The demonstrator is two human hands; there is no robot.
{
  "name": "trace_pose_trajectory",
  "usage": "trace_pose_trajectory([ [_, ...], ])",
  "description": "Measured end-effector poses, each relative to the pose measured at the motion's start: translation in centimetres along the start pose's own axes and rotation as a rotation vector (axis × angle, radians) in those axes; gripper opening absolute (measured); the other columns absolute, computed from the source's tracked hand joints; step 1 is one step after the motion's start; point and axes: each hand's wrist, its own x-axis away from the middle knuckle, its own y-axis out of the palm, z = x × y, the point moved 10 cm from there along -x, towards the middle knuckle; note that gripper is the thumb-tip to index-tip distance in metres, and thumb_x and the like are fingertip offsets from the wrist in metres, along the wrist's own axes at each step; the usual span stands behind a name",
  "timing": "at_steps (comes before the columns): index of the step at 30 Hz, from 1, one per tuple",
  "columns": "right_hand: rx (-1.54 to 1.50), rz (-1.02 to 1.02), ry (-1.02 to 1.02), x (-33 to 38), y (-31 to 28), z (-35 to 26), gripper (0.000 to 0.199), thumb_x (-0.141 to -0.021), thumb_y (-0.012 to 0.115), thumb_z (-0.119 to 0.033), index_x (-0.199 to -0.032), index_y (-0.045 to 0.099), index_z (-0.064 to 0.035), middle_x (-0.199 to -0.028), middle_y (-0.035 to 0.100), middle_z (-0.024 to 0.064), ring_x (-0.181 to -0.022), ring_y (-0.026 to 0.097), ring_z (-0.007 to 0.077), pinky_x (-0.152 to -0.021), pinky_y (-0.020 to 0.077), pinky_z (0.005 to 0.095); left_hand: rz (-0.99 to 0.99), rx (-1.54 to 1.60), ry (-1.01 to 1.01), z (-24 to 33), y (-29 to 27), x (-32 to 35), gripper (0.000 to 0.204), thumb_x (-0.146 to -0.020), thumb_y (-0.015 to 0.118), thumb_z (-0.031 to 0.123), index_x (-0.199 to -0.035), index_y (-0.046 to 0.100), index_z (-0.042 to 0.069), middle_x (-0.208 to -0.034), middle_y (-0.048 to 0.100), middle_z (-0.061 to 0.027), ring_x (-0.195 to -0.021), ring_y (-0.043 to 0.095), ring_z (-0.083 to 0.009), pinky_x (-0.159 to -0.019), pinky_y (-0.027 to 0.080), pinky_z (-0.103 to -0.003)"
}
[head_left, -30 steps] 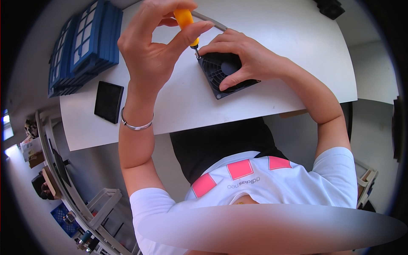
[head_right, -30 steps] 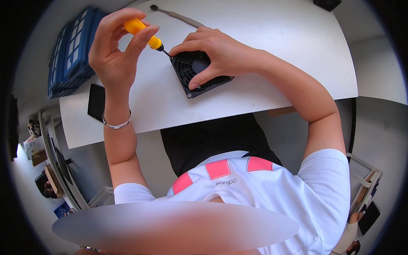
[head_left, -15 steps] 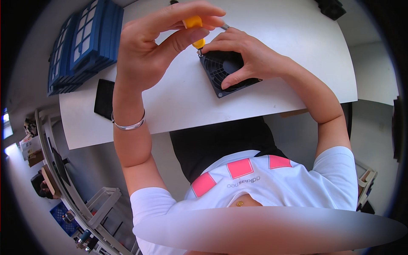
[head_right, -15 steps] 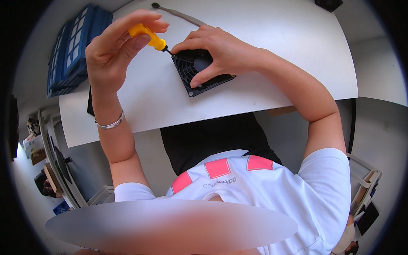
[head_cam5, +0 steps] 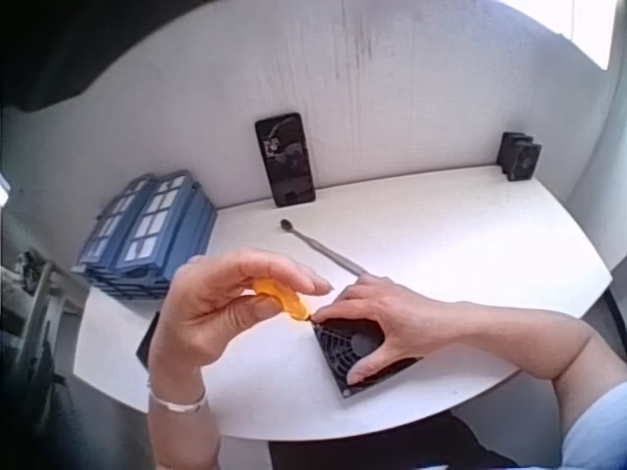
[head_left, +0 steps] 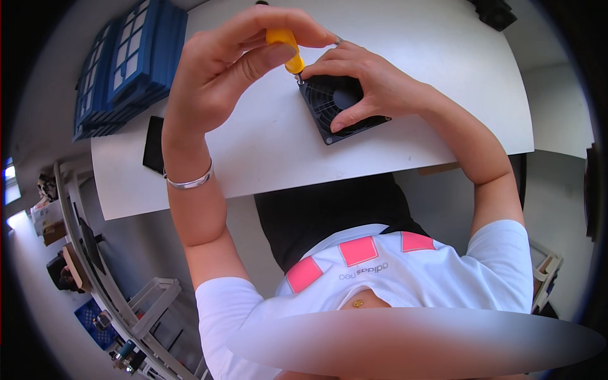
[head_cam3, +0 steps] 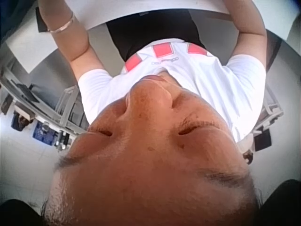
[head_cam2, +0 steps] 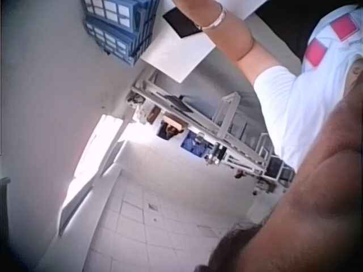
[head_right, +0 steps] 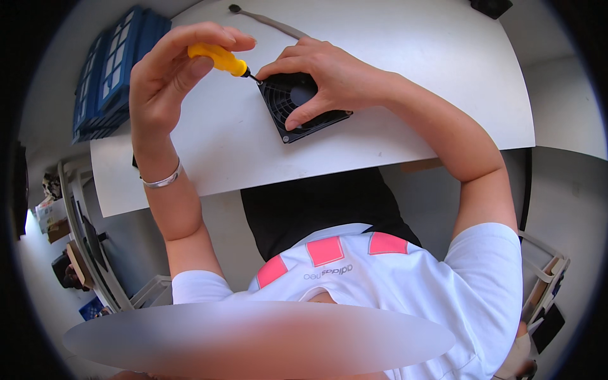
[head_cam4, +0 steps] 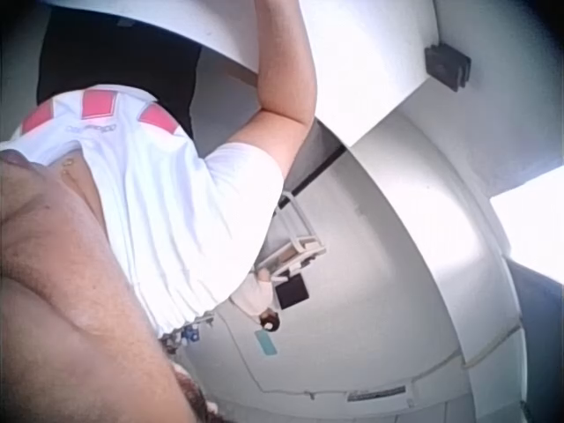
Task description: Using a screwdriver and a brush to clean a computer fan.
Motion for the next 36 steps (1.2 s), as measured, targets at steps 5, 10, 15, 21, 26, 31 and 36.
trace_pose_trajectory([
  [5,0.003,0.055,0.001,0.0,-0.3,0.1,0.074,-0.066,0.088,-0.043,-0.128,0.063,-0.0109,-0.112,0.066,0.0107,-0.108,0.053,0.0292,-0.095,0.0456,0.0402,0.087,-0.094,-0.054,-0.5,-0.1,0.1,0.02,-0.099,0.056,0.009,-0.116,0.063,0.001,-0.109,0.072,-0.0165,-0.104,0.071,-0.0272,-0.089,0.057,-0.034],
  [10,-0.014,0.036,0.004,0.0,-0.3,0.0,0.073,-0.067,0.087,-0.045,-0.126,0.064,-0.0095,-0.112,0.066,0.0108,-0.109,0.054,0.0292,-0.094,0.047,0.0397,0.143,-0.605,-0.095,2.2,0.5,-1.5,0.014,-0.098,0.06,0.016,-0.102,0.065,0.003,-0.099,0.073,-0.0105,-0.091,0.072,-0.0209,-0.081,0.057,-0.027],
  [15,-0.027,0.011,0.035,0.3,-0.2,0.0,0.076,-0.067,0.088,-0.04,-0.13,0.061,-0.0076,-0.117,0.063,0.0111,-0.113,0.051,0.0288,-0.1,0.0438,0.0398,0.04,-1.017,-0.252,2.5,-0.3,-2.8,0.023,-0.097,0.065,0.026,-0.096,0.068,0.003,-0.079,0.069,-0.0108,-0.064,0.065,-0.0186,-0.061,0.051,-0.026],
  [21,-0.032,0.023,0.039,0.5,-0.1,0.1,0.076,-0.068,0.087,-0.042,-0.13,0.061,-0.0071,-0.116,0.063,0.0112,-0.113,0.051,0.0287,-0.099,0.0455,0.0397,-0.49,-1.099,-0.738,-1.4,-1.2,-3.3,0.041,-0.095,0.066,0.038,-0.103,0.074,-0.001,-0.075,0.069,-0.0137,-0.06,0.059,-0.0193,-0.06,0.048,-0.027],
  [26,-0.03,0.047,-0.016,0.5,-0.3,0.0,0.074,-0.069,0.083,-0.053,-0.125,0.065,-0.008,-0.113,0.065,0.011,-0.114,0.053,0.029,-0.096,0.0473,0.0379,-0.618,-0.85,-1.155,-2.8,-1.1,-1.6,0.042,-0.095,0.066,0.04,-0.1,0.074,-0.001,-0.057,0.046,0.0009,-0.048,0.04,-0.0076,-0.046,0.027,-0.022],
  [31,-0.026,0.064,-0.033,1.0,0.0,-0.2,0.075,-0.069,0.084,-0.053,-0.126,0.065,-0.0081,-0.112,0.065,0.0111,-0.113,0.053,0.0291,-0.095,0.0471,0.0383,-0.461,-0.815,-1.256,-2.7,-1.7,0.3,0.037,-0.096,0.064,0.038,-0.097,0.072,0.002,-0.057,0.042,0.0027,-0.048,0.035,-0.0077,-0.046,0.024,-0.024],
  [36,-0.023,0.051,-0.046,0.6,-0.2,0.0,0.075,-0.068,0.084,-0.053,-0.125,0.065,-0.0079,-0.111,0.066,0.0119,-0.11,0.055,0.0295,-0.095,0.0469,0.0385,-0.453,-0.87,-1.359,-2.3,-1.0,-0.3,0.026,-0.096,0.063,0.03,-0.104,0.07,0.006,-0.077,0.059,-0.0058,-0.071,0.054,-0.0155,-0.066,0.042,-0.029],
])
